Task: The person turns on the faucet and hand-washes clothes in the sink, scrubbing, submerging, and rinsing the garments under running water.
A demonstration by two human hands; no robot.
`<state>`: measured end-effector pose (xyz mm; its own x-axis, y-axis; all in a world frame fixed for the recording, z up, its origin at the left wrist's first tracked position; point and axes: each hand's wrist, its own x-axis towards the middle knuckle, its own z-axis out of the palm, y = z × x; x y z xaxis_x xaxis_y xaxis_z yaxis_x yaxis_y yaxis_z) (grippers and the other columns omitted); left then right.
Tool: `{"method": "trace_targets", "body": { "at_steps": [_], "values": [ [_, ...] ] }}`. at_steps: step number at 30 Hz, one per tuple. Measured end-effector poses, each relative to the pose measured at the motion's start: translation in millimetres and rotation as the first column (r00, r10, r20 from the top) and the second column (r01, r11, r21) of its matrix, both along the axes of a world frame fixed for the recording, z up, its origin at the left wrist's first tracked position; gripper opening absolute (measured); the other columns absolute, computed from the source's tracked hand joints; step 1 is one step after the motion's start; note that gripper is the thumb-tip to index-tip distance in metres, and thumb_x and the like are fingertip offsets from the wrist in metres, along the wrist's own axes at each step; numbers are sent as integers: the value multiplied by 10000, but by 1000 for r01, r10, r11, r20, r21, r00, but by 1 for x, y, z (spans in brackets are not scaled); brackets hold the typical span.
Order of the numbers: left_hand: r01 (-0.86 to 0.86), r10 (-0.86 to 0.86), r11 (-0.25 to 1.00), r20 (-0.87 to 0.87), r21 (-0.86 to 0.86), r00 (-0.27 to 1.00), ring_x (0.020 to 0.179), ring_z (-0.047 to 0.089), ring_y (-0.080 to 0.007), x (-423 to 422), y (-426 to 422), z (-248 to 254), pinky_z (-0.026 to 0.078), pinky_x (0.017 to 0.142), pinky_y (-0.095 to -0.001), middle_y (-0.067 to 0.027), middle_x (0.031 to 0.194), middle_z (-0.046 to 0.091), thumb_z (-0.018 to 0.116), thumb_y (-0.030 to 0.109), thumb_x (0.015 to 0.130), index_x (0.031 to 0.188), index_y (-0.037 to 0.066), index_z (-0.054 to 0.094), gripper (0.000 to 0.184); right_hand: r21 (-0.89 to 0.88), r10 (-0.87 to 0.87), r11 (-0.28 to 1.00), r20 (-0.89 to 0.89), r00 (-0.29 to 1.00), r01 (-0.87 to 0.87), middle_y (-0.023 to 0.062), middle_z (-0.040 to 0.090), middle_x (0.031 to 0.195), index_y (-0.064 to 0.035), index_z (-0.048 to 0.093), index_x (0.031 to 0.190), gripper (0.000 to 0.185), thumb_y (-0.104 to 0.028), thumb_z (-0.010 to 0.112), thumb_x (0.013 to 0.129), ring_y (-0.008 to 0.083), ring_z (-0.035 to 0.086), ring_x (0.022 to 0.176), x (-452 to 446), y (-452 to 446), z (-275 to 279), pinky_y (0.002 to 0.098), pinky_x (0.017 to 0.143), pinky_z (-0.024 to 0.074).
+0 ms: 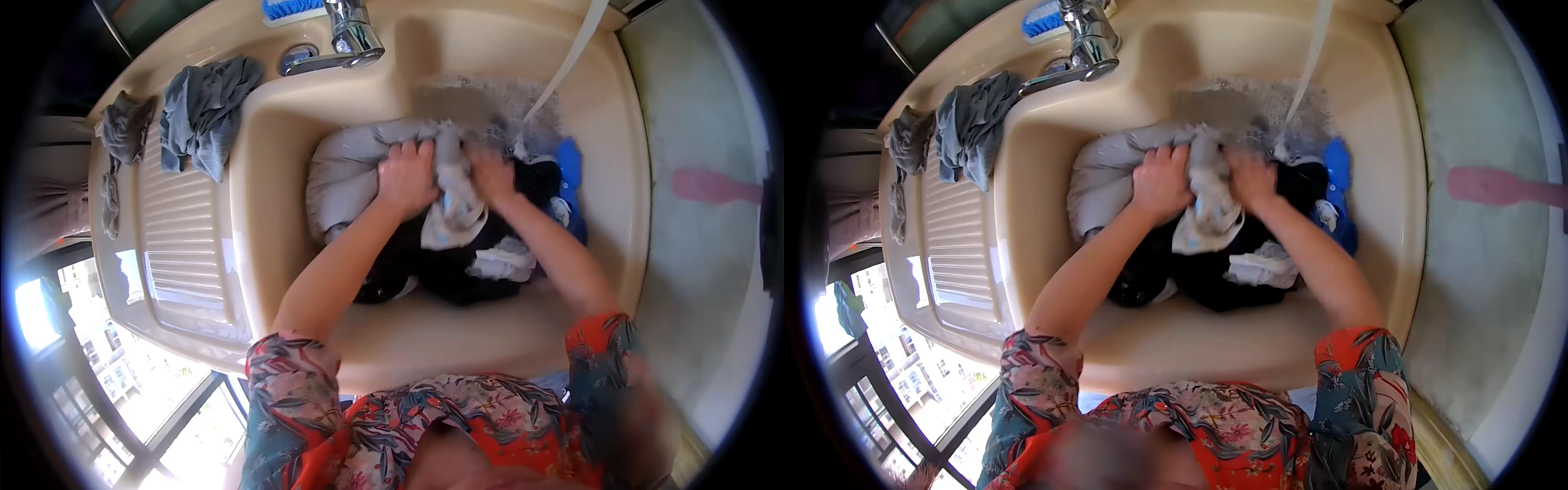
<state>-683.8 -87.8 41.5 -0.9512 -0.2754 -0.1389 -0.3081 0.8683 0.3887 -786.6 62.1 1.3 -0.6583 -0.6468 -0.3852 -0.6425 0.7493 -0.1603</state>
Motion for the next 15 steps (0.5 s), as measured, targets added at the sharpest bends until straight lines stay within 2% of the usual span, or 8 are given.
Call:
{"method": "trace_targets", "body": {
  "at_steps": [1,3,4,7,8,11,12,15],
  "values": [
    [-64,64,998,31,3,997,926,560,-353,-24,-2,-7,480,731,-467,-183,1031,547,664,232,656,1063,72,485,472,-357,100,931,49,994,-76,165,457,1276,-94,411,1298,513,-299,506,838,323,441,1164,-35,7,-50,439,908,408],
    [-139,139,990,45,2,989,866,603,-356,-53,2,-20,494,707,-450,-180,965,582,657,221,674,1023,75,508,407,-171,186,972,137,973,-162,185,553,1161,-53,537,1164,350,-213,452,865,306,543,1049,-84,-5,-44,365,880,437],
    [-162,162,987,30,-6,986,857,611,-356,-57,6,-26,495,706,-453,-177,944,591,652,220,682,1005,74,513,381,-179,385,908,2,923,-379,181,577,1132,-42,577,1109,319,-204,483,850,308,565,1014,-103,0,-56,368,861,447],
    [-200,200,980,-8,-18,980,846,623,-351,-56,1,-38,498,712,-448,-172,917,625,631,251,699,938,82,534,309,105,249,953,263,932,-285,169,611,1073,-63,606,1047,319,-237,604,780,313,586,971,-111,-34,-14,361,818,463],
    [-203,203,979,9,-3,979,848,623,-348,-54,-1,-34,498,714,-449,-174,913,629,628,262,700,932,83,538,307,110,318,924,304,898,-365,174,613,1066,-104,606,1047,401,-257,698,688,324,575,991,-105,-47,5,362,810,462],
    [-237,234,969,58,66,971,862,615,-357,-35,-7,-14,491,741,-449,-200,887,634,626,278,665,941,81,570,344,-382,189,922,600,777,71,191,596,1086,-104,589,1075,423,-263,693,697,349,553,1025,-74,-22,-16,360,827,452],
    [-260,255,961,55,98,965,869,611,-362,-24,-8,-5,488,751,-446,-209,882,631,625,272,654,948,79,578,354,-381,206,924,403,892,-42,205,585,1097,-73,564,1102,465,-273,686,700,368,536,1043,-66,-12,-33,372,844,443],
    [-258,266,942,-12,213,964,887,592,-378,17,-3,35,473,793,-421,-223,868,626,628,237,601,983,55,606,424,-357,166,934,367,915,-26,219,607,1026,-19,592,1023,419,-265,685,696,288,596,958,-32,-6,-13,362,805,457]
  ]
}}
